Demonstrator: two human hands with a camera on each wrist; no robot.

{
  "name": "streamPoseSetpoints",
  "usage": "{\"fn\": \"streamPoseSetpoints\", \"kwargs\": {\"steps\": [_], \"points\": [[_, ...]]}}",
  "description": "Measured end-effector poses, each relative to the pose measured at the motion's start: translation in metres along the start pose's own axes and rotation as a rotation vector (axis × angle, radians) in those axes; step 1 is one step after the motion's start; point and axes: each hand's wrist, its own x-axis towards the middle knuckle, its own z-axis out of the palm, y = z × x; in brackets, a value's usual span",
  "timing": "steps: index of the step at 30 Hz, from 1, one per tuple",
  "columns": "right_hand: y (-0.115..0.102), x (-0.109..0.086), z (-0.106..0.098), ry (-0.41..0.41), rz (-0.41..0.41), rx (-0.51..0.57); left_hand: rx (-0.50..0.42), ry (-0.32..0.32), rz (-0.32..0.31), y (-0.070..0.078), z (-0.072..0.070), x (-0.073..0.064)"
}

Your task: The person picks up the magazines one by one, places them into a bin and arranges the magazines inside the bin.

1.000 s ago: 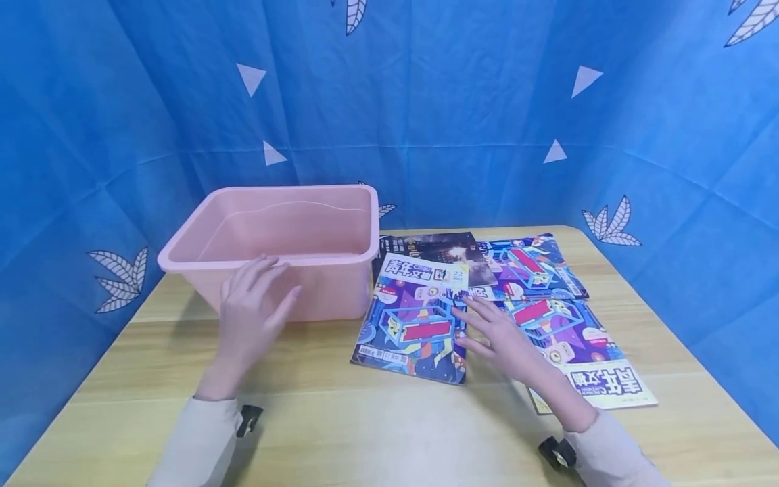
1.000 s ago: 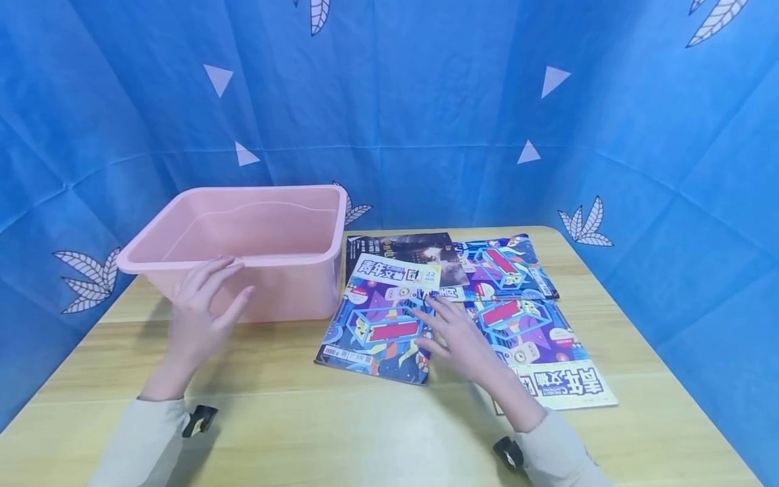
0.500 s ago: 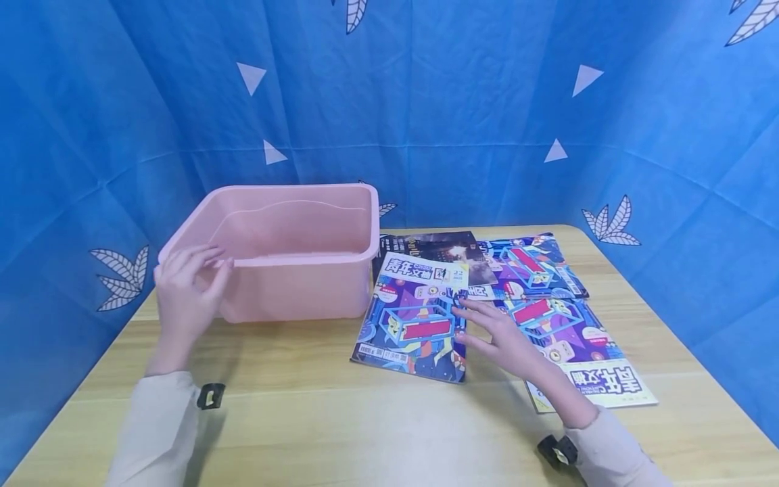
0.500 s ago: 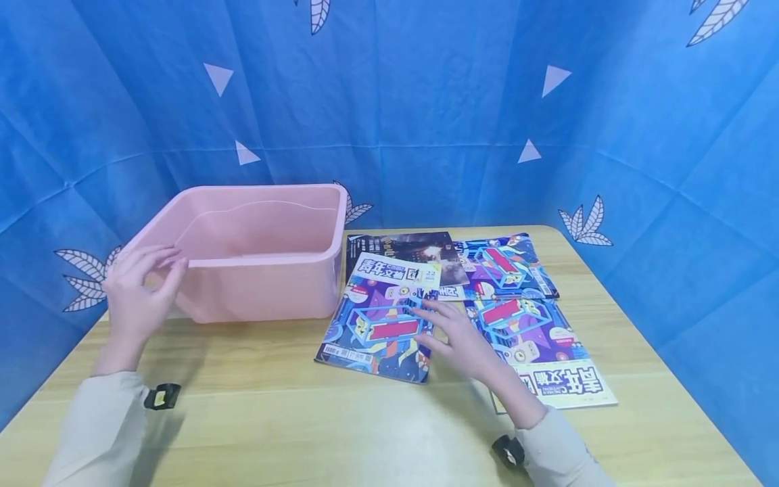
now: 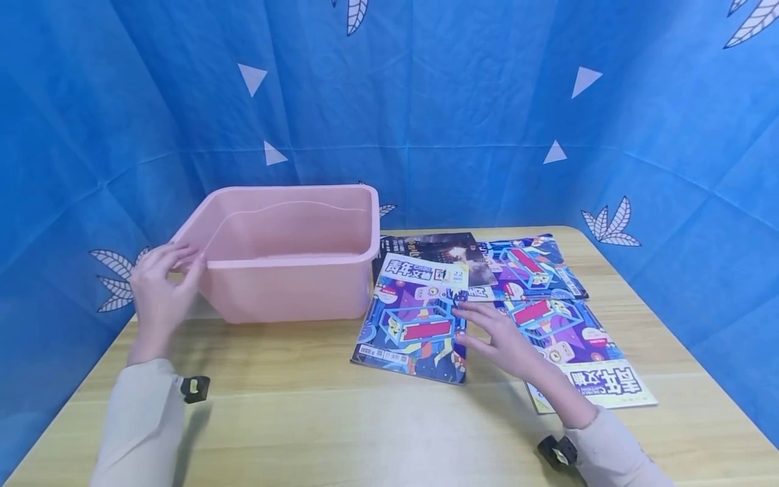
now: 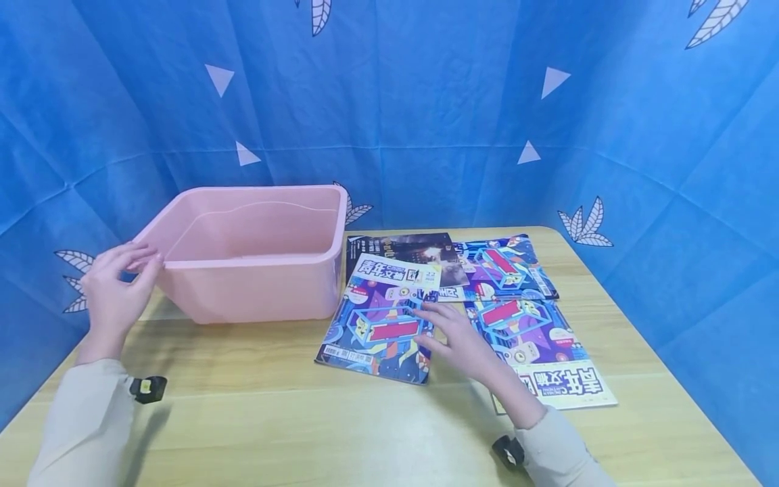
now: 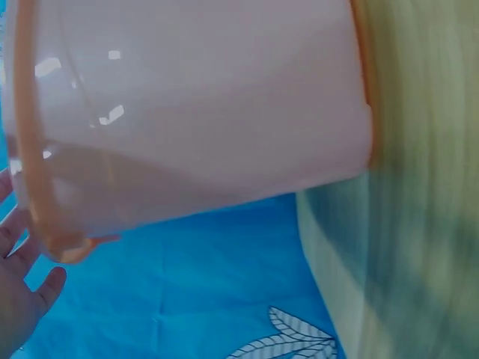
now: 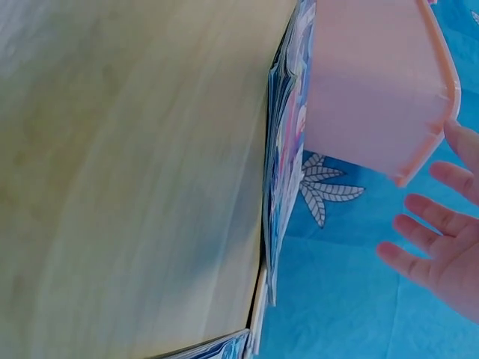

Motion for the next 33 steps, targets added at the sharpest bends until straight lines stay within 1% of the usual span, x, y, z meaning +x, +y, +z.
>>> {"fn": "streamPoseSetpoints", "kwargs": {"steps": [3, 5, 9, 12, 17, 19, 22, 29, 33], "points": [[0.001, 0.0, 0.001, -0.008, 0.005, 0.001, -0.006, -0.007, -0.033, -0.005, 0.001, -0.002], [0.001, 0.0, 0.002, -0.013, 0.009, -0.001, -0.013, -0.002, -0.039, -0.008, 0.002, -0.003], [0.003, 0.001, 0.003, -0.024, 0.011, -0.003, -0.029, 0.021, -0.092, -0.011, 0.003, -0.005], [0.003, 0.004, 0.003, -0.035, 0.009, -0.005, -0.045, 0.052, -0.125, -0.014, 0.005, -0.008], [0.009, 0.012, 0.003, -0.036, -0.021, 0.014, -0.069, 0.118, -0.108, -0.019, 0.01, -0.01], [0.012, 0.016, 0.004, -0.032, -0.029, 0.033, -0.073, 0.134, -0.107, -0.019, 0.011, -0.01], [0.018, 0.022, 0.006, -0.033, -0.018, 0.065, -0.075, 0.141, -0.11, -0.018, 0.012, -0.009], [0.035, 0.037, 0.012, -0.048, 0.059, 0.128, -0.068, 0.127, -0.136, -0.017, 0.013, -0.009], [0.043, 0.045, 0.017, -0.051, 0.066, 0.141, -0.057, 0.133, -0.122, -0.019, 0.013, -0.011]]}}
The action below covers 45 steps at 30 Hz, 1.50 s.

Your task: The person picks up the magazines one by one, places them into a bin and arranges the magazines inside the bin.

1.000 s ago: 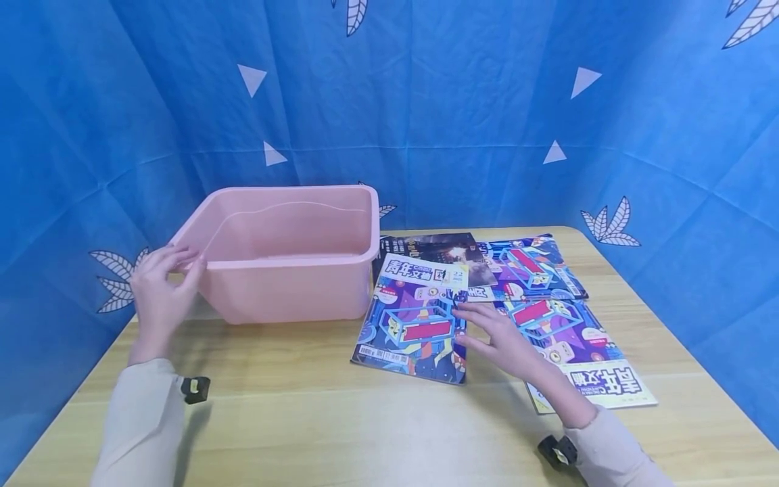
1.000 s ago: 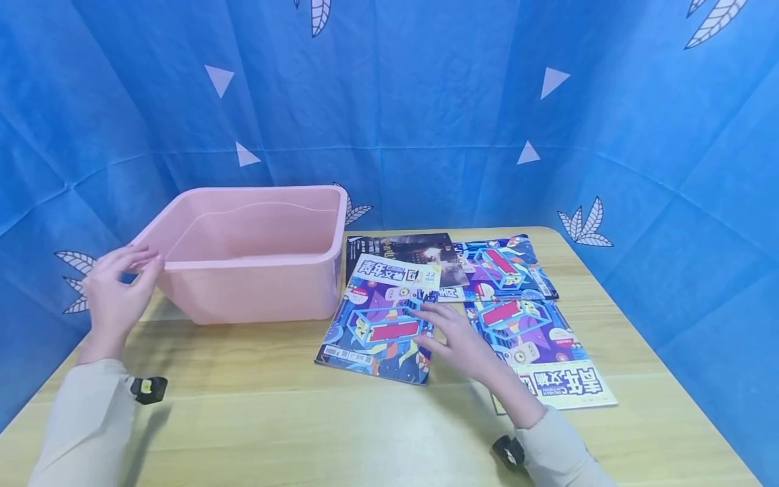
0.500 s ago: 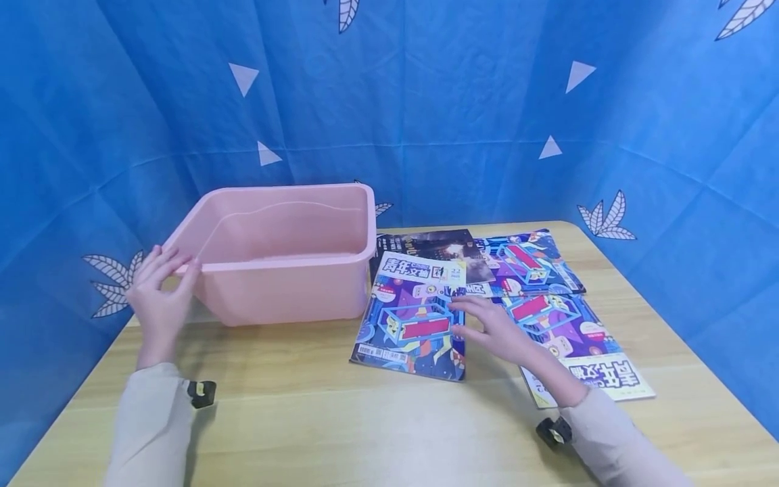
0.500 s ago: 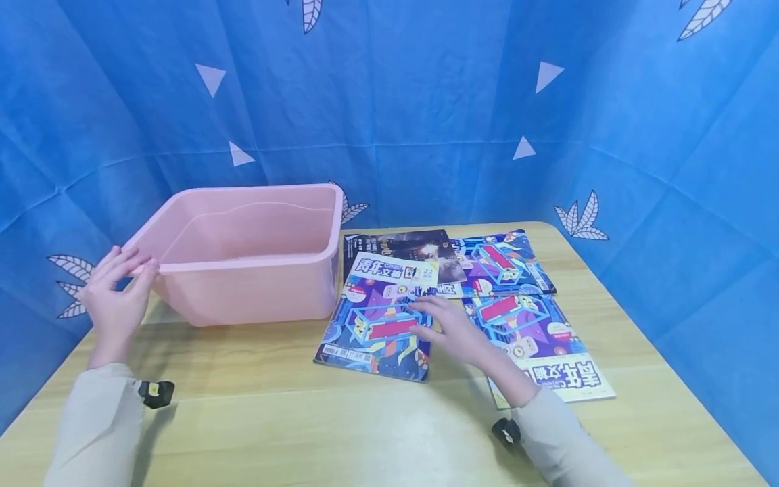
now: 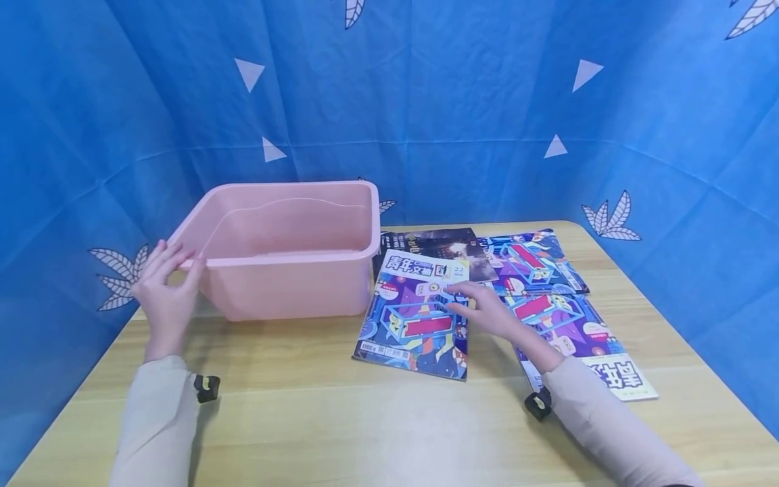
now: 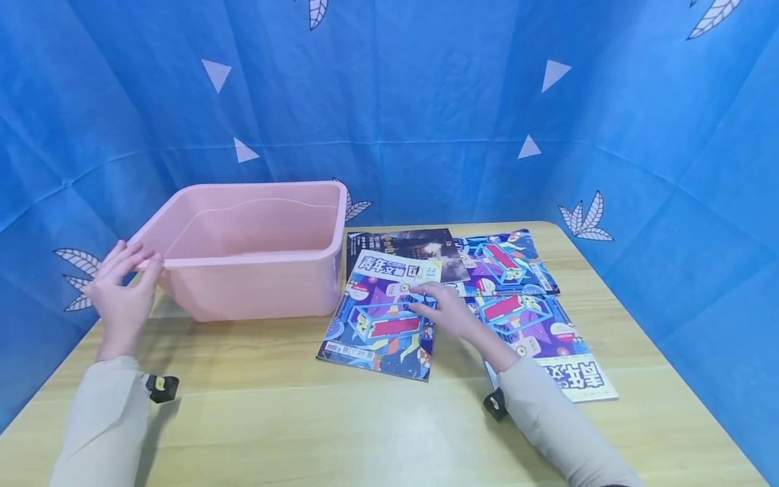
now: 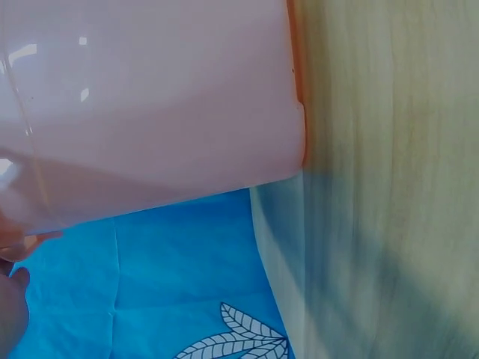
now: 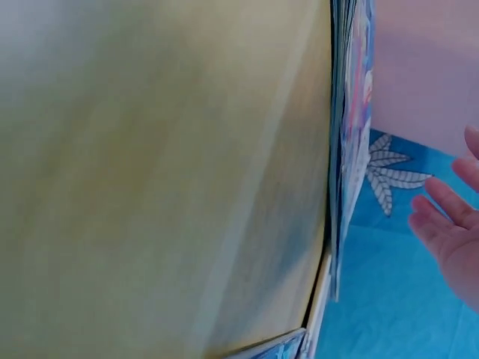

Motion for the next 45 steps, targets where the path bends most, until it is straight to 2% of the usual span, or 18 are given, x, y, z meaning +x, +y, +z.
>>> {"fn": "streamPoseSetpoints", "kwargs": {"steps": [5, 9, 18, 26, 36, 41, 45], "points": [[0.005, 0.013, 0.0, -0.01, 0.03, 0.023, -0.002, 0.027, 0.013, -0.001, 0.001, -0.001], [0.011, 0.026, 0.001, -0.029, 0.044, -0.003, -0.004, 0.042, 0.01, -0.002, 0.001, 0.0], [0.022, 0.052, 0.008, -0.1, 0.065, -0.06, -0.007, 0.037, 0.018, -0.002, 0.001, -0.002], [0.038, 0.071, 0.014, -0.168, 0.075, -0.109, 0.0, 0.022, 0.002, -0.002, 0.001, -0.003], [0.059, 0.082, 0.013, -0.182, 0.141, -0.119, -0.01, 0.035, 0.001, -0.003, 0.002, -0.002], [0.06, 0.085, 0.011, -0.244, 0.202, -0.14, 0.0, 0.034, -0.005, -0.002, 0.002, -0.002], [0.062, 0.089, 0.007, -0.3, 0.219, -0.172, 0.0, 0.036, -0.002, -0.001, 0.003, -0.002]]}}
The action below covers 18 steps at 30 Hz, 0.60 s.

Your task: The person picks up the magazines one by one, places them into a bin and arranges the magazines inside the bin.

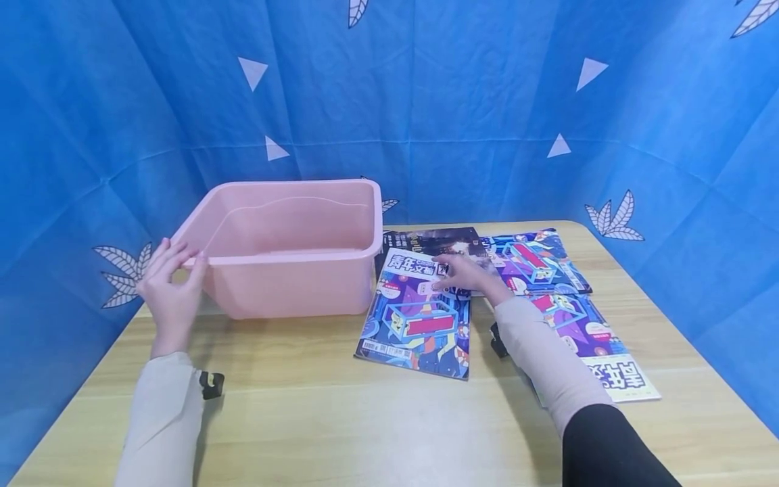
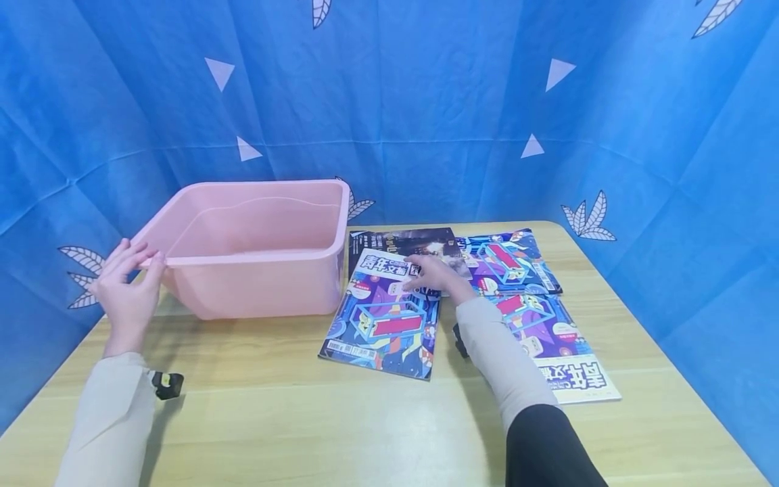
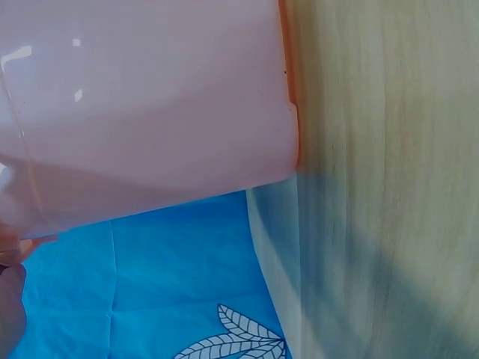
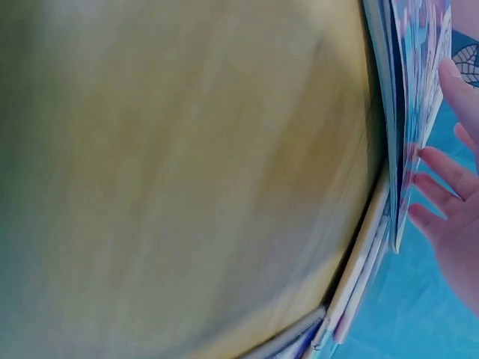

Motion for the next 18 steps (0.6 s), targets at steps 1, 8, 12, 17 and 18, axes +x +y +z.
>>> {"fn": "streamPoseSetpoints", "kwargs": {"steps": [1, 8, 12, 17, 18], "points": [[0.001, 0.001, -0.001, -0.01, -0.004, -0.011, -0.002, 0.002, 0.002, 0.0, 0.0, 0.0], [0.004, 0.006, -0.002, -0.052, -0.046, -0.053, 0.009, -0.011, -0.016, -0.001, 0.002, 0.001], [0.005, 0.01, -0.002, -0.1, 0.003, -0.012, 0.015, -0.019, -0.024, -0.002, 0.002, 0.0], [0.004, 0.013, -0.002, -0.128, 0.037, -0.011, 0.019, -0.02, -0.022, -0.002, 0.002, 0.0], [0.004, 0.013, -0.003, -0.125, 0.043, -0.018, 0.021, -0.022, -0.023, -0.002, 0.002, 0.0]]}}
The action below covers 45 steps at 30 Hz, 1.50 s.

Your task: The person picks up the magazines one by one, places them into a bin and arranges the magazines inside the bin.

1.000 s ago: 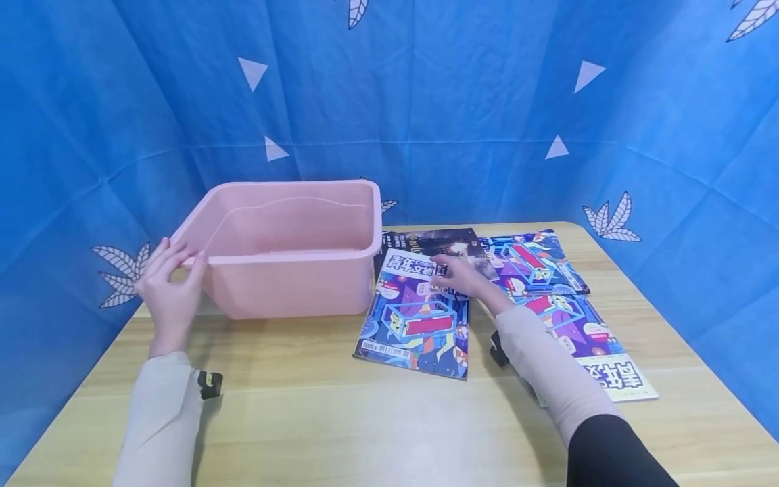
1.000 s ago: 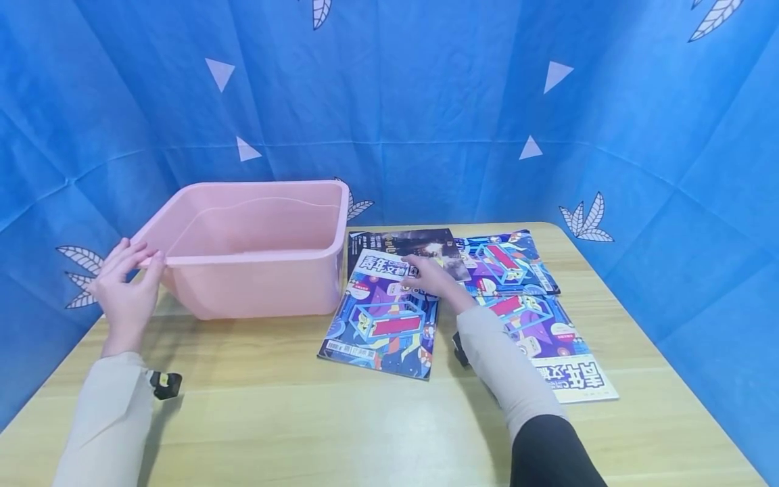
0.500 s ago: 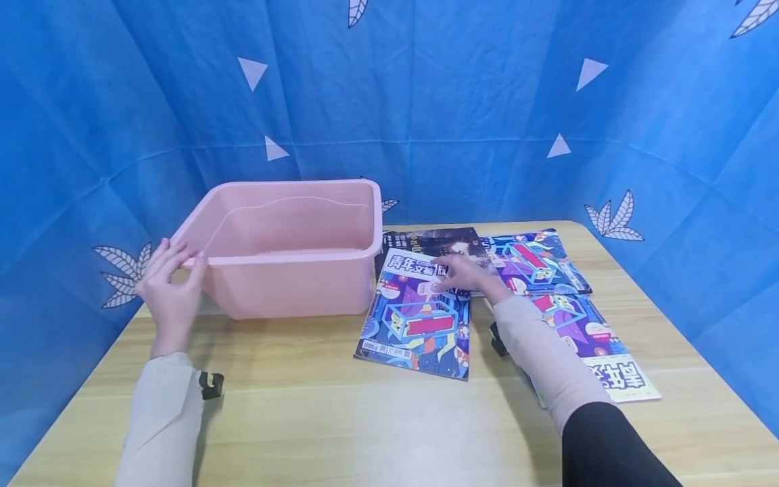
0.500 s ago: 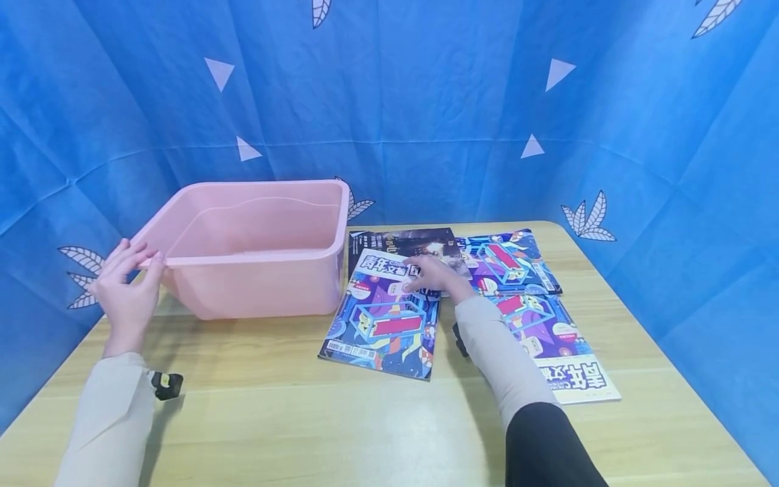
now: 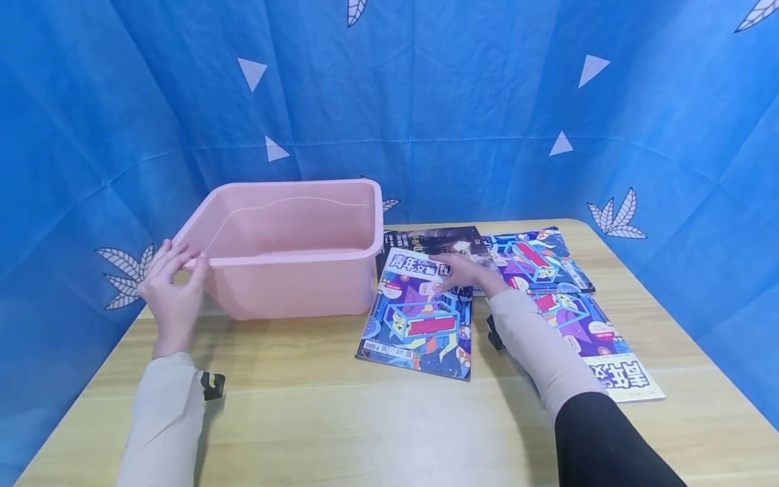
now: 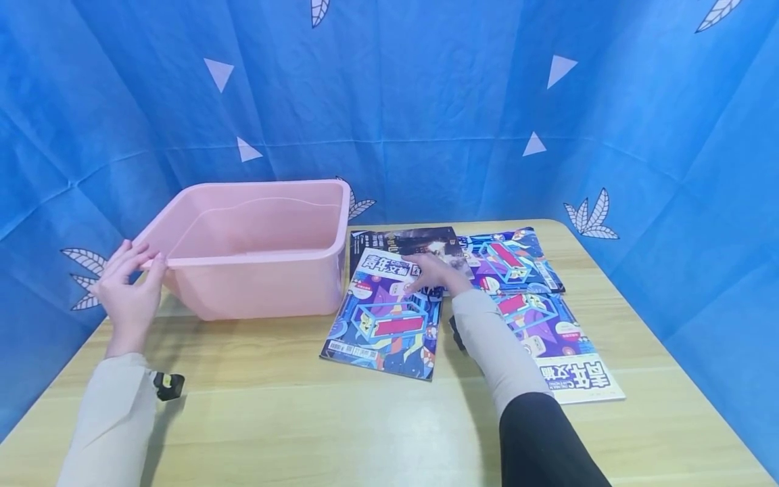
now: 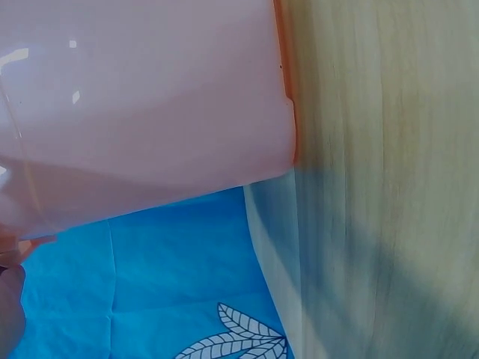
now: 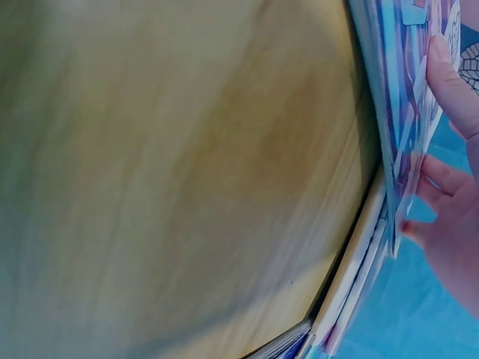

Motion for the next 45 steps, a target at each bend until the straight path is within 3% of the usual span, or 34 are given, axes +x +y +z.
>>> {"fn": "streamPoseSetpoints", "kwargs": {"steps": [9, 15, 22, 33, 41, 45], "points": [[-0.003, 0.003, 0.0, 0.028, 0.092, -0.053, 0.015, -0.014, -0.022, -0.001, 0.001, 0.0], [-0.004, 0.002, 0.002, 0.053, 0.103, -0.084, 0.023, -0.011, -0.022, -0.001, 0.0, -0.001], [-0.005, 0.003, 0.002, 0.093, 0.071, -0.089, -0.002, -0.017, 0.001, -0.012, 0.006, 0.006], [-0.011, 0.011, -0.003, 0.082, 0.16, -0.055, -0.03, -0.006, 0.019, -0.024, 0.013, 0.015], [-0.009, 0.006, -0.005, 0.07, 0.166, -0.002, -0.037, 0.007, 0.024, -0.025, 0.013, 0.015], [-0.011, 0.0, -0.007, 0.044, 0.217, 0.046, -0.039, -0.005, 0.014, -0.026, 0.014, 0.014]]}}
